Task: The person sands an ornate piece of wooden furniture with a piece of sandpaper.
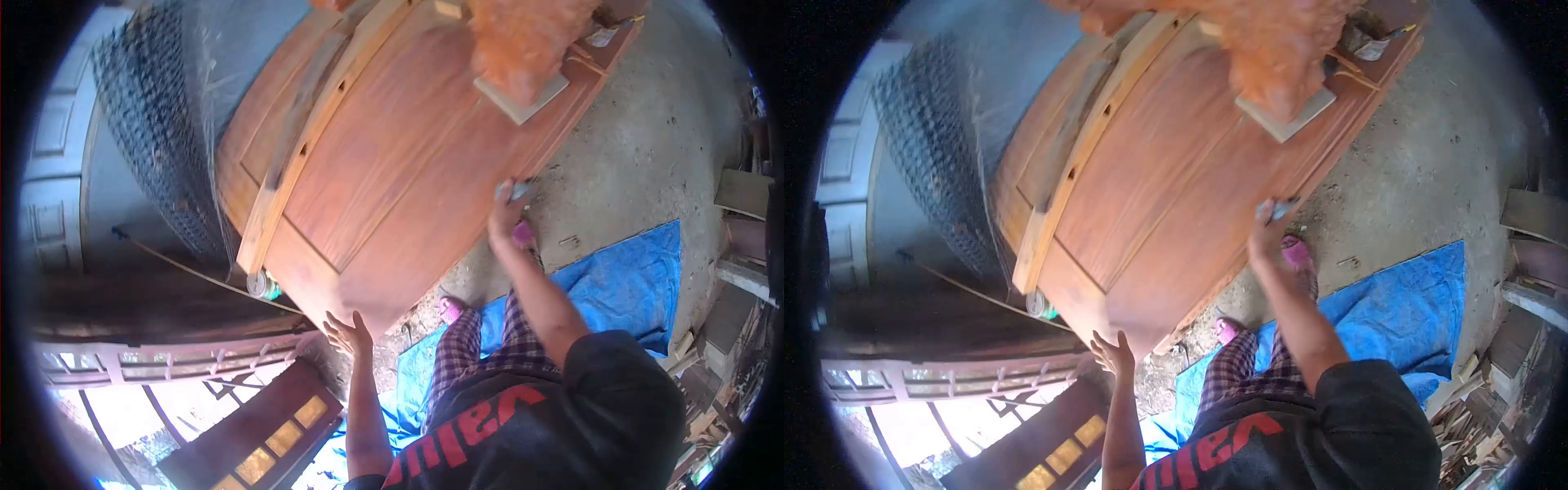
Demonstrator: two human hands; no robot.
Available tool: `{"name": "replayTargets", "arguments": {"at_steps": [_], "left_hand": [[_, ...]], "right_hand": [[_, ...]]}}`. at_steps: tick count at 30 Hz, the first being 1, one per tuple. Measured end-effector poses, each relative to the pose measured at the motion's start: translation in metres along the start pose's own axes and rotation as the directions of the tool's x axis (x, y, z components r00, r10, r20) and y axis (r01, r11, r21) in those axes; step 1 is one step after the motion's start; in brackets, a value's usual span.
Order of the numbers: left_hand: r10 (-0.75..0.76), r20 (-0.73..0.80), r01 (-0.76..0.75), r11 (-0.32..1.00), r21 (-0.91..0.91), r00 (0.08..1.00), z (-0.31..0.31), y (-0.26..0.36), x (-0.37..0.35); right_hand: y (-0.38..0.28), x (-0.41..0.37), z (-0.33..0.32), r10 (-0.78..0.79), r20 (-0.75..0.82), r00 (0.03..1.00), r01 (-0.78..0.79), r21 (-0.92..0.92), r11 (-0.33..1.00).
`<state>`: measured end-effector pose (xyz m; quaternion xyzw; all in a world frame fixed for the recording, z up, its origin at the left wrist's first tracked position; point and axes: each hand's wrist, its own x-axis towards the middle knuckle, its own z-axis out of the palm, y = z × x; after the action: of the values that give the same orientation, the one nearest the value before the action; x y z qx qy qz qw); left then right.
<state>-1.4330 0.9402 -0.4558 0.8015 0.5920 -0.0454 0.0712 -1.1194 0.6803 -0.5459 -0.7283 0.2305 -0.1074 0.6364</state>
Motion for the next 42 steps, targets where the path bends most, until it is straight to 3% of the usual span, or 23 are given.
{"name": "replayTargets", "arguments": {"at_steps": [2, 4, 5, 6, 8, 10, 12, 13, 14, 16, 19, 23, 24, 26, 30, 31, 33, 35, 36, 38, 40, 41, 42], "left_hand": [[-0.043, 0.022, 0.043, 0.999, -0.003, 0.999, -0.003, -0.038, 0.006], [-0.076, 0.103, 0.083, 0.994, -0.070, 0.992, -0.002, -0.063, 0.015], [-0.076, 0.133, 0.091, 0.990, -0.109, 0.988, 0.006, -0.076, 0.020], [-0.073, 0.137, 0.089, 0.990, -0.113, 0.988, 0.006, -0.084, 0.024], [0.048, 0.227, 0.031, 0.943, -0.331, 0.973, 0.008, -0.089, 0.030], [-0.011, 0.238, 0.080, 0.956, -0.282, 0.971, 0.009, -0.077, 0.030], [-0.069, 0.244, 0.127, 0.965, -0.229, 0.967, 0.015, -0.064, 0.031], [-0.125, 0.173, 0.156, 0.971, -0.179, 0.977, 0.022, -0.061, 0.031], [-0.179, 0.098, 0.191, 0.973, -0.131, 0.979, 0.031, -0.057, 0.032], [-0.175, 0.050, 0.178, 0.983, -0.049, 0.983, 0.046, -0.058, 0.032], [-0.210, 0.023, 0.210, 0.978, -0.002, 0.977, 0.046, -0.051, 0.027], [-0.184, -0.057, 0.184, 0.983, 0.002, 0.981, 0.049, -0.049, 0.026], [-0.175, -0.073, 0.176, 0.984, 0.005, 0.982, 0.048, -0.049, 0.026], [-0.224, -0.028, 0.224, 0.975, -0.011, 0.974, 0.043, -0.047, 0.029], [-0.131, -0.049, 0.117, 0.969, -0.219, 0.990, 0.034, -0.058, 0.023], [-0.080, -0.047, 0.060, 0.939, -0.339, 0.996, 0.030, -0.066, 0.023], [-0.061, -0.056, 0.028, 0.887, -0.461, 0.997, 0.030, -0.084, 0.019], [-0.132, 0.186, 0.223, 0.714, -0.663, 0.974, 0.035, -0.102, 0.012], [-0.155, 0.183, 0.239, 0.704, -0.669, 0.971, 0.042, -0.112, 0.009], [-0.058, 0.295, 0.277, 0.550, -0.788, 0.954, 0.066, -0.131, 0.004], [-0.089, 0.272, 0.277, 0.528, -0.803, 0.958, 0.066, -0.132, -0.004], [-0.094, 0.438, 0.440, 0.378, -0.815, 0.894, 0.046, -0.125, -0.010], [-0.066, 0.593, 0.591, 0.222, -0.776, 0.803, 0.034, -0.122, -0.014]], "right_hand": [[-0.009, -0.135, 0.010, 0.292, 0.110, 0.950, -0.300, 0.062, 0.952], [0.045, -0.261, 0.027, 0.243, 0.150, 0.958, -0.227, -0.119, 0.967], [0.027, -0.301, 0.021, 0.279, 0.253, 0.926, -0.281, -0.028, 0.959], [0.015, -0.305, 0.020, 0.280, 0.263, 0.923, -0.306, 0.061, 0.950], [0.025, -0.289, 0.023, 0.208, 0.225, 0.952, -0.202, -0.046, 0.978], [0.025, -0.240, 0.018, 0.358, 0.127, 0.925, -0.327, -0.212, 0.921], [0.024, -0.147, 0.010, 0.043, 0.098, 0.994, -0.035, -0.084, 0.996], [0.017, -0.093, 0.001, 0.102, 0.200, 0.974, -0.069, -0.167, 0.983], [0.011, -0.057, 0.009, -0.037, 0.011, 0.999, 0.038, -0.095, 0.995], [0.037, 0.020, 0.005, -0.117, -0.007, 0.993, 0.111, -0.260, 0.959], [-0.011, 0.006, 0.003, 0.134, -0.062, 0.989, -0.143, -0.176, 0.974], [0.019, -0.115, 0.000, -0.052, 0.166, 0.985, 0.054, -0.007, 0.999], [0.014, -0.156, -0.004, -0.023, 0.155, 0.988, 0.038, -0.095, 0.995], [0.054, -0.198, -0.030, 0.108, 0.385, 0.916, -0.024, -0.216, 0.976], [-0.019, -0.195, -0.097, 0.037, 0.534, 0.845, 0.137, -0.282, 0.950], [-0.038, -0.182, -0.110, 0.009, 0.560, 0.828, 0.184, -0.287, 0.940], [-0.060, -0.141, -0.109, -0.462, 0.455, 0.761, 0.615, -0.281, 0.736], [-0.071, -0.098, -0.099, -0.520, 0.492, 0.699, 0.712, -0.405, 0.573], [-0.073, -0.093, -0.080, -0.524, 0.510, 0.682, 0.726, -0.387, 0.568], [-0.068, -0.089, -0.045, -0.507, 0.667, 0.546, 0.742, -0.104, 0.662], [-0.031, -0.154, -0.016, -0.539, 0.656, 0.528, 0.830, -0.265, 0.491], [-0.041, -0.207, -0.004, -0.538, 0.708, 0.457, 0.863, -0.209, 0.460], [-0.016, -0.247, 0.005, -0.379, 0.843, 0.382, 0.841, -0.147, 0.521]]}}
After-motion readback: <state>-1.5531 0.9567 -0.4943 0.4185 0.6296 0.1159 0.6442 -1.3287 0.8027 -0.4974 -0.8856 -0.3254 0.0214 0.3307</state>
